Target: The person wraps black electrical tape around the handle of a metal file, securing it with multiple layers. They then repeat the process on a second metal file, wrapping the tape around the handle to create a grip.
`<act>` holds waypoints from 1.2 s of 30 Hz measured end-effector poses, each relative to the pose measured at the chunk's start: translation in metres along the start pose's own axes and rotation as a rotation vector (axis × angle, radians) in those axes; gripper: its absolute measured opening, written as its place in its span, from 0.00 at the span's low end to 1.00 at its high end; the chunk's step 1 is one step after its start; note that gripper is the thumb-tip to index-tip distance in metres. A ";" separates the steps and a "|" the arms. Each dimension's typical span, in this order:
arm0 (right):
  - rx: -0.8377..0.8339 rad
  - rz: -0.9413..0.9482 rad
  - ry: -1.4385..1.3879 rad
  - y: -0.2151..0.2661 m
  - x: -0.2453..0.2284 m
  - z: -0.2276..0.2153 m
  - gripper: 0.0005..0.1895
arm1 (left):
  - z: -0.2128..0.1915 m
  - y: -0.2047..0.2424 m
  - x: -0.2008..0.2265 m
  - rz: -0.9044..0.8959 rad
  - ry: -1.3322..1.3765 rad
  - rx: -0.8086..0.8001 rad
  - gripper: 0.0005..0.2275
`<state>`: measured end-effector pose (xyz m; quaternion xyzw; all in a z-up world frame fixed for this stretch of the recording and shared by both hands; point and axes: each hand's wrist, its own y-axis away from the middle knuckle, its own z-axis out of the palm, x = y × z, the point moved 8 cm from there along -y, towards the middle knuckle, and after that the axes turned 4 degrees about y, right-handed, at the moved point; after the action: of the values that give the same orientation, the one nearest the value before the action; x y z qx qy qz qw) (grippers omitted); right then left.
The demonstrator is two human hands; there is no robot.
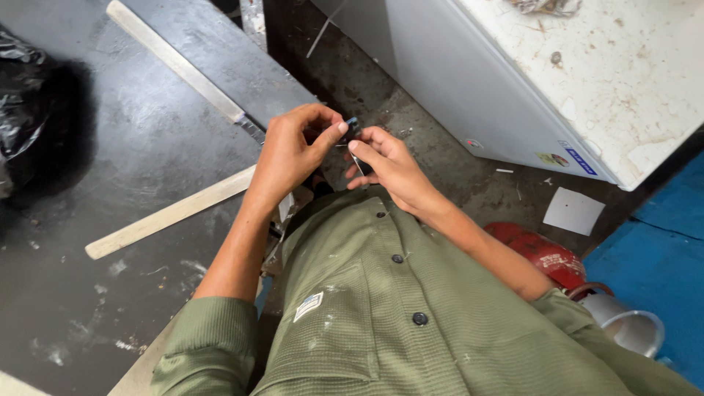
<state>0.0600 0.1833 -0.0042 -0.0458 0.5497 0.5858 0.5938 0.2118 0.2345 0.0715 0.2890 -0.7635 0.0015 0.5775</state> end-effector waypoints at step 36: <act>0.100 -0.079 0.061 0.025 -0.012 0.047 0.12 | -0.034 0.050 -0.037 0.165 0.097 0.049 0.22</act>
<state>0.0733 0.2160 0.0375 -0.0557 0.5940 0.5319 0.6010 0.2253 0.3037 0.0669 0.2389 -0.7555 0.0817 0.6045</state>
